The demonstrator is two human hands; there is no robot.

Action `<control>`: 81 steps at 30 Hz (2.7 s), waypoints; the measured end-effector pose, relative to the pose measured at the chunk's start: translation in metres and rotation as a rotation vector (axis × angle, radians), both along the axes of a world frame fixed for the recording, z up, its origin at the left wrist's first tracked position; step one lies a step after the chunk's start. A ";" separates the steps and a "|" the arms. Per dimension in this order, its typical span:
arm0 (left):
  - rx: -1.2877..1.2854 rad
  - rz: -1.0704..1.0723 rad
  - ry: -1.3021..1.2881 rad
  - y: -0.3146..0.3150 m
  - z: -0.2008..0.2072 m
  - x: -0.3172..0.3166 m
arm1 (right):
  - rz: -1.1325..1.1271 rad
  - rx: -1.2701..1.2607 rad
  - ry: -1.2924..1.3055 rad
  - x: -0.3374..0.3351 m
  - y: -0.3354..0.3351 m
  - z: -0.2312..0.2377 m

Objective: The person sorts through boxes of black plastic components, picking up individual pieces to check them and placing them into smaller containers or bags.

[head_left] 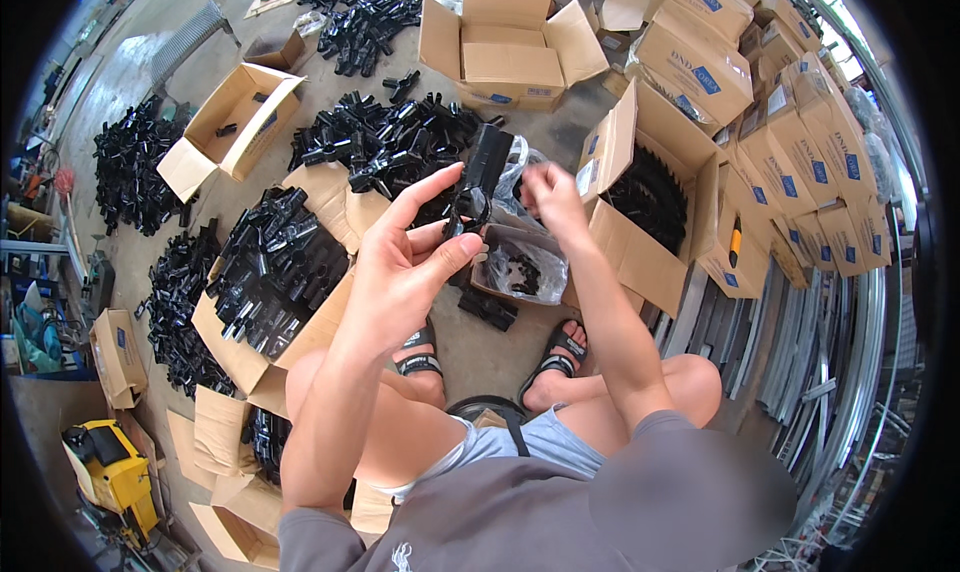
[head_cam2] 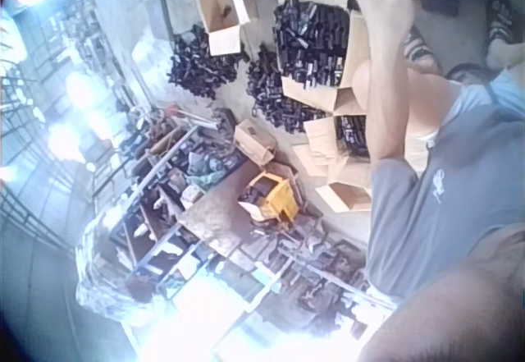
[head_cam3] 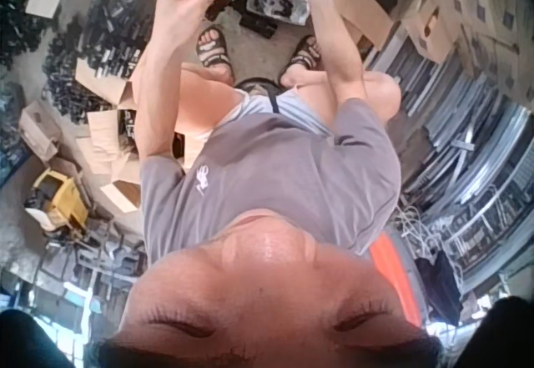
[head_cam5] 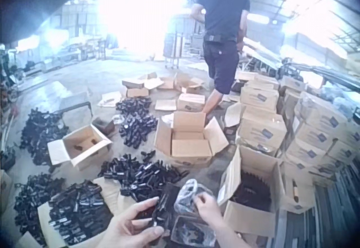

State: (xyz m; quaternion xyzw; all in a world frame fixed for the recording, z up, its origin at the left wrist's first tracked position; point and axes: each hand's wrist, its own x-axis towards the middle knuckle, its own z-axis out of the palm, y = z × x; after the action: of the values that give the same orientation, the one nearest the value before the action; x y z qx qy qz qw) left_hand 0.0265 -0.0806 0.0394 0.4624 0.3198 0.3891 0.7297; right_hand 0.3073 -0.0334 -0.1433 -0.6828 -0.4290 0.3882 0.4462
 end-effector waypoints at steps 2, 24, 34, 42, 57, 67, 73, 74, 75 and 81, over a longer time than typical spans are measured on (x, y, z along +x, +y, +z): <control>-0.024 0.021 -0.033 0.003 0.005 0.002 | 0.022 -0.157 -0.365 0.023 -0.021 -0.097; -0.088 0.050 0.040 0.006 0.008 0.007 | 0.196 -0.601 -0.854 -0.023 -0.080 -0.223; -0.084 0.074 0.049 0.007 0.005 -0.004 | 0.033 -0.630 -0.722 -0.030 -0.072 -0.191; -0.090 0.092 -0.003 0.009 0.009 -0.008 | -0.240 0.279 0.323 -0.069 -0.040 0.020; 0.068 0.115 -0.013 -0.003 0.009 0.005 | -0.168 0.491 0.504 -0.123 -0.053 0.160; 0.082 0.158 0.018 -0.004 0.009 0.006 | -0.166 0.510 0.625 -0.129 -0.049 0.155; 0.070 0.167 0.015 -0.002 0.006 0.008 | -0.174 0.512 0.649 -0.131 -0.048 0.148; 0.068 0.172 0.018 -0.001 0.006 0.008 | -0.168 0.519 0.656 -0.132 -0.047 0.149; 0.066 0.177 0.021 -0.001 0.006 0.008 | -0.167 0.520 0.634 -0.132 -0.048 0.150; 0.064 0.171 0.042 0.000 0.007 0.008 | -0.135 0.542 0.505 -0.130 -0.051 0.149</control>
State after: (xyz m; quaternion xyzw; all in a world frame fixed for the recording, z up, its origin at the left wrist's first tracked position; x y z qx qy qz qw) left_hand 0.0349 -0.0806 0.0468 0.4648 0.3606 0.4501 0.6718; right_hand 0.1770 -0.0847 0.0059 -0.4493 -0.3467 0.3864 0.7270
